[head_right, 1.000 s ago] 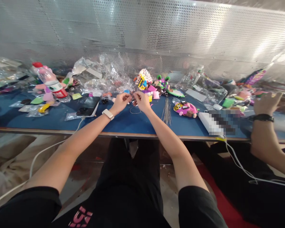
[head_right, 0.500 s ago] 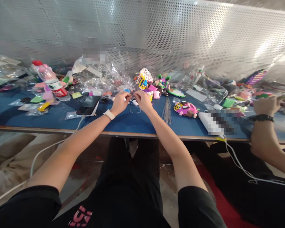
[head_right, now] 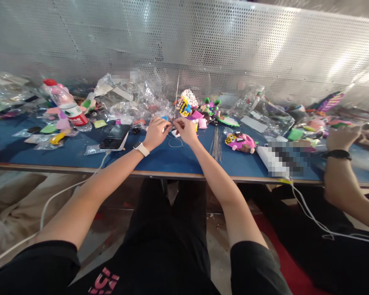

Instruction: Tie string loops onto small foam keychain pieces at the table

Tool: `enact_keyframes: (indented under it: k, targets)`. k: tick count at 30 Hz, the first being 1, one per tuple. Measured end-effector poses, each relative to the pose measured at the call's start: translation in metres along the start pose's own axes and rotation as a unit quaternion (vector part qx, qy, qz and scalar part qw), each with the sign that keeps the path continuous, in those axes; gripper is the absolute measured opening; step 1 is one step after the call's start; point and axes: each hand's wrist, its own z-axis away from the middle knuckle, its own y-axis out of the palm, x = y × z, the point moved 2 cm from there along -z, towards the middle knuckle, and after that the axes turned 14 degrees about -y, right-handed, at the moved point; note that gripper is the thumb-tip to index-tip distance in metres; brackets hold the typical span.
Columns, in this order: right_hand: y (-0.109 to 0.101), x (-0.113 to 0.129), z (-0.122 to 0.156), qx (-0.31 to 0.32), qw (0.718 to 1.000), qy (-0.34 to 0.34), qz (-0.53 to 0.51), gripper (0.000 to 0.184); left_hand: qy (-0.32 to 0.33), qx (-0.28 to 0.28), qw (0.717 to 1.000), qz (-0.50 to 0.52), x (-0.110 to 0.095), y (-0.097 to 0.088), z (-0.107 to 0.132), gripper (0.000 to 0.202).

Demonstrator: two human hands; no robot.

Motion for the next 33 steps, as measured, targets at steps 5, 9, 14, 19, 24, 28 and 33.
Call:
enact_keyframes:
  k: [5, 9, 14, 19, 24, 28, 33]
  targets:
    - [-0.005, 0.010, 0.000, -0.009, 0.997, -0.069, 0.023, 0.030, -0.035, -0.017, 0.999, 0.035, -0.001, -0.001, 0.000, 0.019]
    - [-0.009, 0.012, 0.000, 0.009, 0.991, -0.107, 0.076, 0.024, -0.043, -0.022, 0.995, 0.082, -0.002, -0.002, -0.001, 0.014]
    - [-0.006, 0.012, 0.002, 0.013, 0.992, -0.100, 0.077, 0.029, -0.059, -0.040, 0.992, 0.101, -0.004, -0.004, -0.001, 0.012]
    - [0.000, 0.012, 0.006, 0.002, 0.993, -0.105, 0.059, 0.032, -0.076, -0.061, 0.984, 0.151, -0.005, -0.007, -0.001, 0.014]
    - [0.003, 0.016, 0.009, 0.000, 0.990, -0.114, 0.085, 0.035, -0.108, -0.055, 0.966, 0.229, -0.004, -0.004, -0.002, 0.020]
    - [0.003, 0.019, 0.009, -0.003, 0.981, -0.142, 0.128, 0.034, -0.109, -0.046, 0.955, 0.274, -0.003, -0.002, -0.001, 0.022]
    - [0.004, 0.018, 0.008, 0.011, 0.975, -0.158, 0.159, 0.035, -0.104, -0.058, 0.964, 0.238, -0.004, -0.005, -0.001, 0.023]
